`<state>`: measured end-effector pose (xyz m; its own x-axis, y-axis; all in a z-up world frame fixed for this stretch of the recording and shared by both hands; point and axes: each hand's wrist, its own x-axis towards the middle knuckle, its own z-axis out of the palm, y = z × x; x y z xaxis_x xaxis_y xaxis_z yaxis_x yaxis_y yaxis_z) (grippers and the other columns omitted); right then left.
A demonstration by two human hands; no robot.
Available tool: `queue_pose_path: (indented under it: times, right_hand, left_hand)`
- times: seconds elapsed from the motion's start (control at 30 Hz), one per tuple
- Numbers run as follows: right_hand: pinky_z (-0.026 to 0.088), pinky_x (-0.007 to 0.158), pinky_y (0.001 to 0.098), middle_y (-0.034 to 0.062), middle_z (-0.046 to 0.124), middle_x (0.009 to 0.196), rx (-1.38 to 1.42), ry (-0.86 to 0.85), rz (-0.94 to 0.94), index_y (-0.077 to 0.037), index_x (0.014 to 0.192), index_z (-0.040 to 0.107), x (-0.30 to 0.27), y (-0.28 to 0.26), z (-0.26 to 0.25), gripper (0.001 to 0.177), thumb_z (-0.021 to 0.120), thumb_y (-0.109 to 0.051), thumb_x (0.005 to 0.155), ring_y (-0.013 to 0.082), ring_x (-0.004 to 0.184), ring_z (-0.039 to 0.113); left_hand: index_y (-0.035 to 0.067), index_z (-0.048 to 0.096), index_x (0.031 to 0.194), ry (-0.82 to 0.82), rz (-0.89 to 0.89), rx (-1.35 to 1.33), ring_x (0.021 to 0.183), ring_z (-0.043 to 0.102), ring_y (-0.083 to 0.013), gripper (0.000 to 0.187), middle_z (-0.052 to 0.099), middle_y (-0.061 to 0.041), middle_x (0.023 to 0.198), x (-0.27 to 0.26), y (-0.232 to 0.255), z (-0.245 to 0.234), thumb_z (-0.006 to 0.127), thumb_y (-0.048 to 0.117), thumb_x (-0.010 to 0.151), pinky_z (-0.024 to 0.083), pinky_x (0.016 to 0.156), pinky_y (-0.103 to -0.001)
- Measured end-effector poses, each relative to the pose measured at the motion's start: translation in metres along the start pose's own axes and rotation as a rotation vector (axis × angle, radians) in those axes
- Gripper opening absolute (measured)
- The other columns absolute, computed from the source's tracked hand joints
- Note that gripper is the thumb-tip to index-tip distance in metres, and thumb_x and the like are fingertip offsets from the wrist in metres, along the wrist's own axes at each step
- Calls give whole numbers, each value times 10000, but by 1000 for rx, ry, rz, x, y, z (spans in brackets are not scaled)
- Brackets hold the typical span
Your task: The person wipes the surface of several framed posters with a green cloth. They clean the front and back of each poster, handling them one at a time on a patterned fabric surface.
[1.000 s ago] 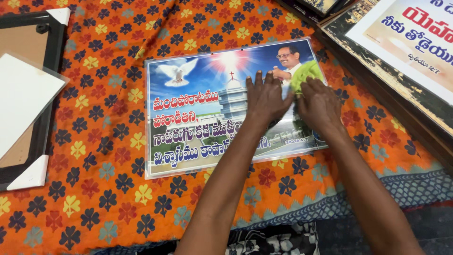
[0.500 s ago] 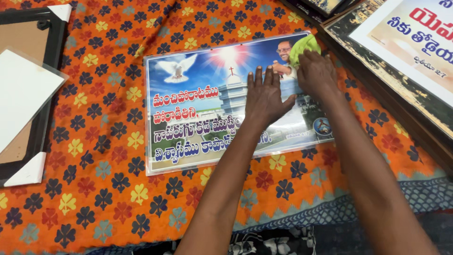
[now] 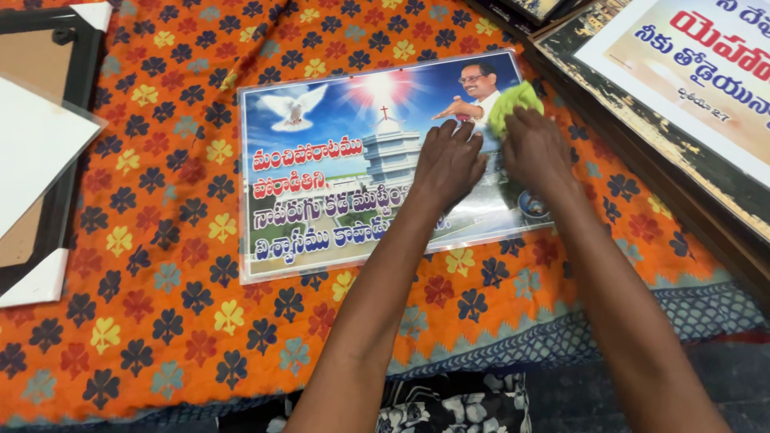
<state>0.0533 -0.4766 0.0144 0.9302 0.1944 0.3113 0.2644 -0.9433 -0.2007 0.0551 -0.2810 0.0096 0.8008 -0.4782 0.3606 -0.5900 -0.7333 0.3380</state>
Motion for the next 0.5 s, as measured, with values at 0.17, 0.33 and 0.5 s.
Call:
queue_pose_path:
  times: [0.17,0.33,0.5]
  right_hand:
    - [433,1112,528,224,629,1408,-7,81,-88,-11,1287,680,29,8,8,362,615,-138,954,419,1288,582]
    - [413,1129,510,220,613,1431,-3,60,-146,-13,1339,657,-30,6,-5,417,624,-183,960,405,1353,544]
    - [391,1140,509,208,606,1444,8,28,-98,-25,1338,657,-73,-5,-22,408,626,-200,971,401,1375,523]
  left_hand:
    - [-37,534,1371,0,-24,31,1418,355,-450,798,465,-260,1489,-7,6,-2,665,521,815,248,1172,-559]
    - [-47,577,1304,84,7,97,1339,436,-418,754,526,-247,1420,-11,13,-6,681,509,805,312,1108,-571]
    - [17,722,1040,-44,43,49,1118,594,-332,436,671,-152,1116,-17,15,-10,655,430,919,468,933,-494]
